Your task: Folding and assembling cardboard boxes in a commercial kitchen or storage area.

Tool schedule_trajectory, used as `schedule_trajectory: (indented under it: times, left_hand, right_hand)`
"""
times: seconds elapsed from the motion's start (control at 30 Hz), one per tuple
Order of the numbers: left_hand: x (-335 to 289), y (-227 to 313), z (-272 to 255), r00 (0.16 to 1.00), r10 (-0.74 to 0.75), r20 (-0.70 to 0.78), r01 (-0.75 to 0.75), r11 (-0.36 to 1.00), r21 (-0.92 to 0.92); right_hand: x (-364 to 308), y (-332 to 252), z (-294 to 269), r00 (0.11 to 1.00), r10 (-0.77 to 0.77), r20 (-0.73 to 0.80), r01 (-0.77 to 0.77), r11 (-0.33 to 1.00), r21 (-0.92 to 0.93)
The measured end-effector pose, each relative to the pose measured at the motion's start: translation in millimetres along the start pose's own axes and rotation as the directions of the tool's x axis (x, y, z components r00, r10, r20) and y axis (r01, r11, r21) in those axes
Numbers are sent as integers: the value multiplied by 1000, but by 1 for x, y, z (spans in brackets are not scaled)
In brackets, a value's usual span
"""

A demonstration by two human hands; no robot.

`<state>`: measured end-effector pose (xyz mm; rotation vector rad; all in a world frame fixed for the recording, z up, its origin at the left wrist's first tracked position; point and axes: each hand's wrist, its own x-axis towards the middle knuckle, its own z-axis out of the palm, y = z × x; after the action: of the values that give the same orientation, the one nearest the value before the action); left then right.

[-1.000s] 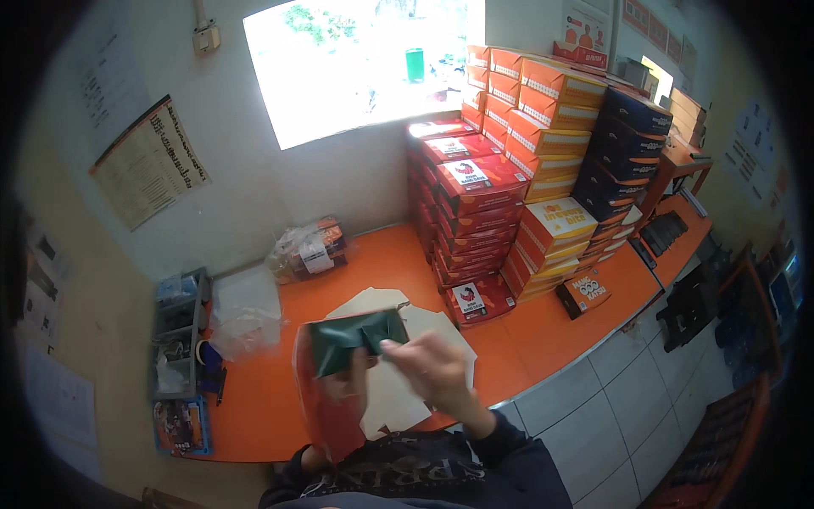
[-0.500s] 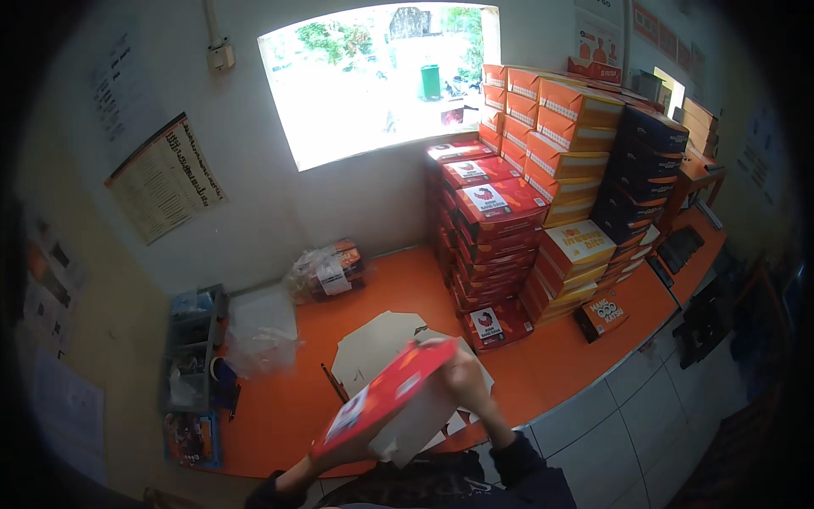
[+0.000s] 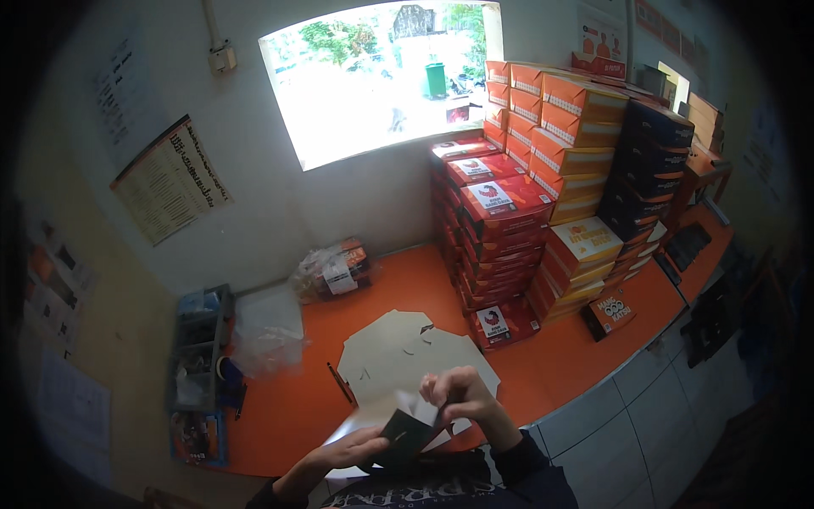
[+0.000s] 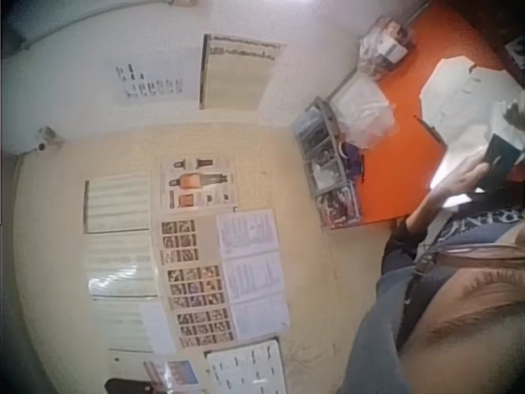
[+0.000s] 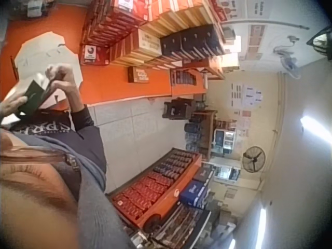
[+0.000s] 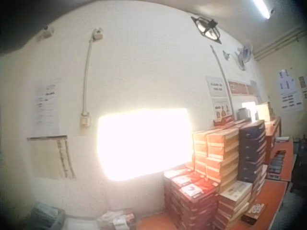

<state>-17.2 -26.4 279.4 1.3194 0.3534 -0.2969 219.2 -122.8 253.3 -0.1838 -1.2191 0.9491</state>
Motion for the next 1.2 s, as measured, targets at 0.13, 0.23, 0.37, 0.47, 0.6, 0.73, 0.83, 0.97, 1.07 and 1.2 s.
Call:
schedule_trajectory:
  times: [0.13,0.23,0.37,0.47,0.6,0.73,0.83,0.97,1.07,1.2]
  left_hand:
    - [6,-4,5,965,206,-163,-169,962,213]
    - [16,-4,5,930,266,-253,-199,944,263]
    - [22,6,3,925,363,-113,-317,901,296]
    - [19,14,4,829,364,-425,-269,925,267]
    - [34,13,1,493,439,-751,-652,758,15]
    - [58,9,6,410,422,-808,-686,727,31]
    - [46,17,5,291,478,-829,-635,744,207]
    - [59,5,2,180,546,-818,-546,747,378]
    - [58,1,-12,233,574,-785,-465,775,429]
    - [53,-16,-1,312,789,-529,-229,603,764]
  right_hand:
    - [39,-29,24,961,277,1,-99,345,-933]
    - [49,-34,26,932,345,109,11,274,-962]
    - [47,-34,21,888,428,170,4,362,-932]
    - [42,-25,29,967,187,173,156,101,-983]
    - [-18,12,36,851,-370,-373,-217,399,-891]
    - [5,37,67,905,-158,-395,-361,204,-910]
    - [11,27,27,703,-34,-711,-518,660,-544]
    - [20,14,43,748,24,-664,-544,596,-591]
    - [23,34,56,879,-116,-462,-413,297,-861]
    - [9,25,55,904,61,-423,-427,189,-884]
